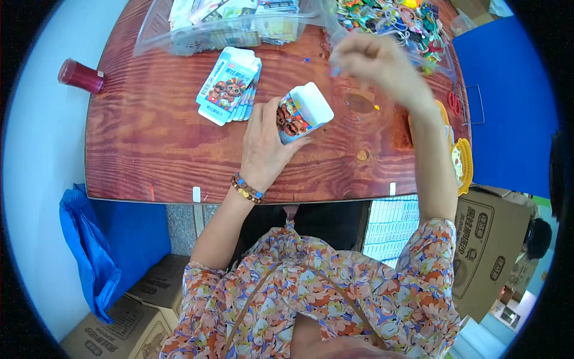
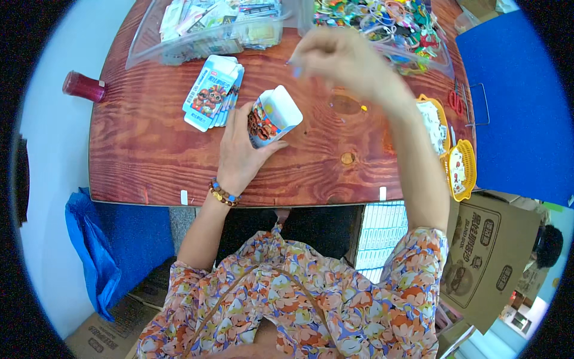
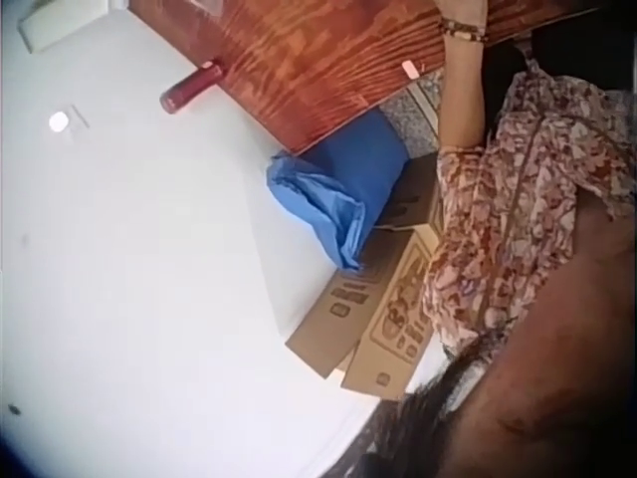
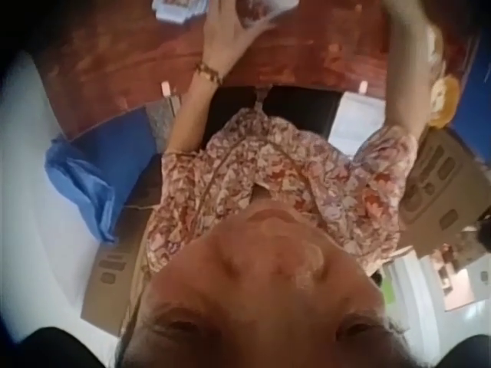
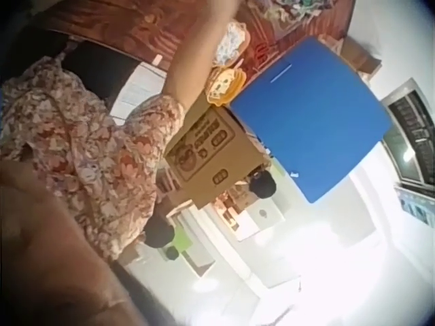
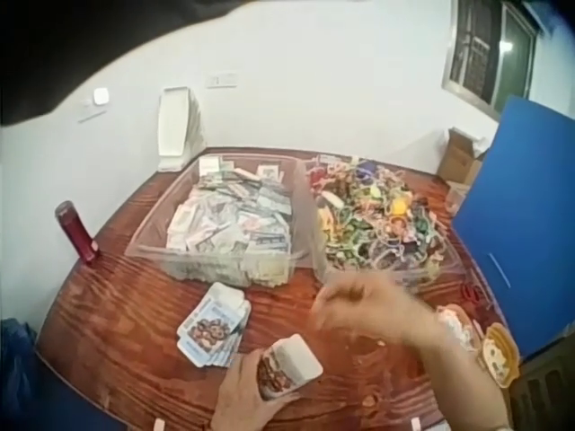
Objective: Packaging small toy components and cards into individual boxes and then into a larger shipping box.
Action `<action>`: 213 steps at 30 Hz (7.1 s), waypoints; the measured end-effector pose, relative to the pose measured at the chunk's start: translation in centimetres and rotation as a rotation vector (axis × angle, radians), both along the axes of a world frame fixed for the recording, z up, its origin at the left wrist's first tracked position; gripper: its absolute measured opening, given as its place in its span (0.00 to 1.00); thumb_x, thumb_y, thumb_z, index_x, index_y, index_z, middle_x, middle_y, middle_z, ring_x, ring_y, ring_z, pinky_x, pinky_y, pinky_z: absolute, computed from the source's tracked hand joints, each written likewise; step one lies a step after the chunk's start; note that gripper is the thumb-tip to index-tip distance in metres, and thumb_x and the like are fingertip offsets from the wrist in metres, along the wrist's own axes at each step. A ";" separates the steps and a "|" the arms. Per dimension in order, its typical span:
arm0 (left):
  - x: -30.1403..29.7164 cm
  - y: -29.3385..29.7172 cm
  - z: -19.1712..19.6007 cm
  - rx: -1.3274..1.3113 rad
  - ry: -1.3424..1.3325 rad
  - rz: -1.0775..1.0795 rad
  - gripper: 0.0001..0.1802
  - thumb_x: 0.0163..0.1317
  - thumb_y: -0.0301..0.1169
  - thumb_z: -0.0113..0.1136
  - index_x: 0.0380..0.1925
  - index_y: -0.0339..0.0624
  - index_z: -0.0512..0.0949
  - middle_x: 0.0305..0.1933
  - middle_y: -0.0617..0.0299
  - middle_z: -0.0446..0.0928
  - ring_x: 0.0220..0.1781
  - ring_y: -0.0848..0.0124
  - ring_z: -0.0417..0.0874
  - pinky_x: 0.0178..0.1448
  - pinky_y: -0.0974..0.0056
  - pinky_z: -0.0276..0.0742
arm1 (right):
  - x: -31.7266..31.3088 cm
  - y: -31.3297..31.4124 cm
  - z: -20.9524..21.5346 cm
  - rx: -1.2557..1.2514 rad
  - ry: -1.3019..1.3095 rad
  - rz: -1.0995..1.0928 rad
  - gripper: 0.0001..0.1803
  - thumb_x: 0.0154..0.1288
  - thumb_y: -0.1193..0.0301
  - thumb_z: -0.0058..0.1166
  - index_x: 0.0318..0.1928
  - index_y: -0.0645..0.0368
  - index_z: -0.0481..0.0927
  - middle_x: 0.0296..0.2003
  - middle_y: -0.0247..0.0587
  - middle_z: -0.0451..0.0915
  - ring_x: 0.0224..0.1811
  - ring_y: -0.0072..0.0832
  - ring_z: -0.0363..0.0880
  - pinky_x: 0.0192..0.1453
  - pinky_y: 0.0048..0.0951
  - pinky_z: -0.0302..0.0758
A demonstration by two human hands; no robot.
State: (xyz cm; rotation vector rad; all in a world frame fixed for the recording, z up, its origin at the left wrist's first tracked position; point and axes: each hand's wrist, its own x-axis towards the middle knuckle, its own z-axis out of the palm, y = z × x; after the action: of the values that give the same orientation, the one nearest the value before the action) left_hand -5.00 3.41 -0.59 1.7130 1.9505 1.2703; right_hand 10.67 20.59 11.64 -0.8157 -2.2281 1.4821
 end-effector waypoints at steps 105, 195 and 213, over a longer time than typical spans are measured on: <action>10.4 0.6 0.2 -0.035 0.069 -0.187 0.43 0.40 0.38 0.81 0.56 0.41 0.67 0.45 0.51 0.71 0.46 0.50 0.78 0.45 0.51 0.79 | 9.3 -11.4 -8.2 0.554 0.032 -0.713 0.04 0.59 0.72 0.64 0.34 0.59 0.85 0.50 0.41 0.82 0.62 0.39 0.72 0.68 0.42 0.62; 3.1 -4.1 0.8 -0.258 -0.837 -0.446 0.31 0.61 0.25 0.68 0.59 0.41 0.61 0.44 0.53 0.83 0.46 0.71 0.84 0.47 0.65 0.81 | 7.3 -12.7 -6.8 -0.065 0.080 -0.139 0.11 0.67 0.82 0.56 0.48 0.64 0.85 0.43 0.40 0.86 0.46 0.22 0.83 0.50 0.23 0.79; 3.8 -3.9 0.8 -0.332 -0.722 -0.384 0.24 0.60 0.24 0.67 0.55 0.40 0.69 0.39 0.55 0.84 0.40 0.74 0.86 0.41 0.67 0.81 | 7.8 -14.1 -7.7 0.537 -0.104 -0.028 0.19 0.62 0.82 0.59 0.55 0.61 0.82 0.53 0.50 0.82 0.52 0.38 0.84 0.54 0.31 0.81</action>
State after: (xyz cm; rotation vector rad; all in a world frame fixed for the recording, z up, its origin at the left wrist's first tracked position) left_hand -1.24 -0.53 0.24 1.1583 1.2503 1.1229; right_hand 18.51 6.53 3.91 -0.7484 -2.5014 0.7715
